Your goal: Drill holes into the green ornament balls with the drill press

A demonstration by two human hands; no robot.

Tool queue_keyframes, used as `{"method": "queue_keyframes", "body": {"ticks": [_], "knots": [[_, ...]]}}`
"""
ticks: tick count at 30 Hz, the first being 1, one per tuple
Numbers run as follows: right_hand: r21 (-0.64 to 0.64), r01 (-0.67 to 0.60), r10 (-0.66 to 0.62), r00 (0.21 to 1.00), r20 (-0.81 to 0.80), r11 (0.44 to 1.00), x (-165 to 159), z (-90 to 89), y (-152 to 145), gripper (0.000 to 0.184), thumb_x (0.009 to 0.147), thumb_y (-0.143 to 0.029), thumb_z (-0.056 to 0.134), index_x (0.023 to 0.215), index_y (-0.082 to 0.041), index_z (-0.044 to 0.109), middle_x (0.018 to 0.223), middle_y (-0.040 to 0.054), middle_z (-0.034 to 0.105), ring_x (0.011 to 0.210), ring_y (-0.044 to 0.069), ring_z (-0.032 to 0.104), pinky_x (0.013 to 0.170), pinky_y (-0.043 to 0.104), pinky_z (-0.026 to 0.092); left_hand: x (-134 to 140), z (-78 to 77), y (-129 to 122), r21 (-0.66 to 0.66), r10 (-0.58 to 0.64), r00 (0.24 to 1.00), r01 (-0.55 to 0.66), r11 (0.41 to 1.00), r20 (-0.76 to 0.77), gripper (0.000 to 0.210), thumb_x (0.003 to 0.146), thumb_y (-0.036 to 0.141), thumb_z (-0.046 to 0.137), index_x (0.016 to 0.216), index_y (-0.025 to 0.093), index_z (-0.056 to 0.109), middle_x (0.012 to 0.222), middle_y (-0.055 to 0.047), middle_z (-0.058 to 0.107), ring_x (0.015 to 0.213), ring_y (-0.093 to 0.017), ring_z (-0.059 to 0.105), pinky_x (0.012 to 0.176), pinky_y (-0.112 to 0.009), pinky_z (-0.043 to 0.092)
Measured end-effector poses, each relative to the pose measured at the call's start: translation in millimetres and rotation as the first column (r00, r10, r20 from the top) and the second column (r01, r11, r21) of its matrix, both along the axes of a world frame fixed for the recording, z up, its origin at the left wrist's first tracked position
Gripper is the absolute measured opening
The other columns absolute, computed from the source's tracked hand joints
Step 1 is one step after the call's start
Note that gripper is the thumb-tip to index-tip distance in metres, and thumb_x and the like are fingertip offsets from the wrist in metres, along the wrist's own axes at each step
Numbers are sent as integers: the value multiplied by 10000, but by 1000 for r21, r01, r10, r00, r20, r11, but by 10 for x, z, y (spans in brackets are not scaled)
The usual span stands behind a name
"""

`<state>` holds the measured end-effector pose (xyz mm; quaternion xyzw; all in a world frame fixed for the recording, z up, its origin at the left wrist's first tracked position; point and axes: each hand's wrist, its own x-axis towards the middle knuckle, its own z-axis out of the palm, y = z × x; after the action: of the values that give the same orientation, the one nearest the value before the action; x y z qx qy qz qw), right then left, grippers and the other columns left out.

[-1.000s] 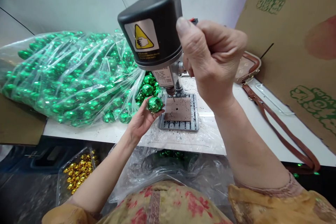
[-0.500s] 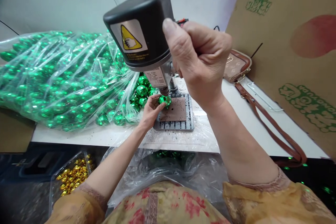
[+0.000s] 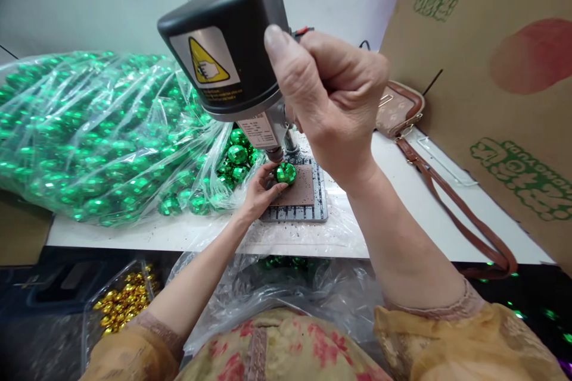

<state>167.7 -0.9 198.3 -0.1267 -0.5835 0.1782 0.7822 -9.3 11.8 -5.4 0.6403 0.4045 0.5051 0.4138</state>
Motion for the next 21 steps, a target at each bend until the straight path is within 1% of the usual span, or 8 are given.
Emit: {"method": "queue_keyframes", "body": {"ticks": [3, 8, 10, 12, 15, 17, 19, 21], "knots": [[3, 11, -11, 1000, 10, 1000, 3, -5, 6, 512, 893, -263, 669, 506, -199, 341, 420, -70, 277, 380, 49, 272, 429, 288, 187, -8, 22, -36, 24, -19, 999, 20, 1000, -27, 571, 798, 467, 822, 1259, 212, 602, 1295, -109, 661, 1194, -265, 641, 1051, -414, 495], [-9, -11, 11, 1000, -21, 1000, -4, 2, 1, 531, 859, -322, 721, 497, -198, 353, 415, -76, 304, 375, 37, 287, 433, 283, 187, 10, 59, -104, 24, -47, 997, 48, 999, -64, 575, 823, 461, 802, 1282, 208, 567, 1239, -101, 672, 1140, -244, 657, 1023, -401, 508], [-16, -14, 13, 999, -30, 1000, -6, 2, -4, 531, 851, -337, 729, 496, -199, 359, 417, -79, 296, 377, 36, 291, 436, 282, 187, 35, 73, -113, 28, -27, 998, 28, 999, -63, 572, 815, 468, 808, 1261, 205, 566, 1190, -91, 680, 1120, -238, 660, 1004, -390, 514], [-16, -11, 11, 1000, -21, 1000, -6, 1, -6, 544, 845, -358, 734, 487, -203, 355, 410, -80, 292, 376, 37, 286, 435, 286, 187, 66, 83, -108, 34, 22, 998, -20, 999, -58, 548, 801, 479, 818, 1207, 199, 578, 1137, -82, 684, 1084, -232, 664, 976, -382, 523], [-17, -9, 8, 1000, -12, 1000, -5, 4, -1, 545, 851, -338, 730, 482, -201, 353, 409, -78, 298, 374, 38, 289, 441, 287, 186, 108, 76, -91, 38, 76, 996, -74, 997, -56, 515, 792, 500, 820, 1135, 197, 585, 1086, -73, 685, 1028, -221, 672, 941, -377, 535], [-21, 9, -9, 1000, -9, 1000, -6, 16, 14, 541, 861, -325, 716, 482, -196, 353, 413, -76, 310, 374, 34, 285, 445, 281, 182, 124, 58, -88, 29, 50, 997, -49, 998, -56, 530, 789, 496, 823, 1152, 201, 575, 1114, -80, 686, 1047, -225, 673, 956, -388, 538], [-14, 14, -14, 1000, -4, 1000, -6, 37, 39, 542, 852, -343, 718, 483, -191, 352, 411, -77, 308, 372, 33, 277, 432, 273, 178, 130, 38, -97, 20, 14, 998, -13, 1000, -62, 557, 791, 478, 825, 1203, 207, 566, 1182, -98, 679, 1108, -243, 665, 996, -416, 533], [-1, -7, 7, 1000, -6, 1000, -5, 61, 67, 537, 836, -356, 726, 486, -189, 354, 404, -79, 283, 368, 37, 274, 420, 271, 174, 126, 25, -116, 19, 4, 998, -3, 1000, -69, 567, 796, 460, 824, 1235, 210, 567, 1230, -112, 671, 1153, -260, 656, 1025, -443, 529]]}}
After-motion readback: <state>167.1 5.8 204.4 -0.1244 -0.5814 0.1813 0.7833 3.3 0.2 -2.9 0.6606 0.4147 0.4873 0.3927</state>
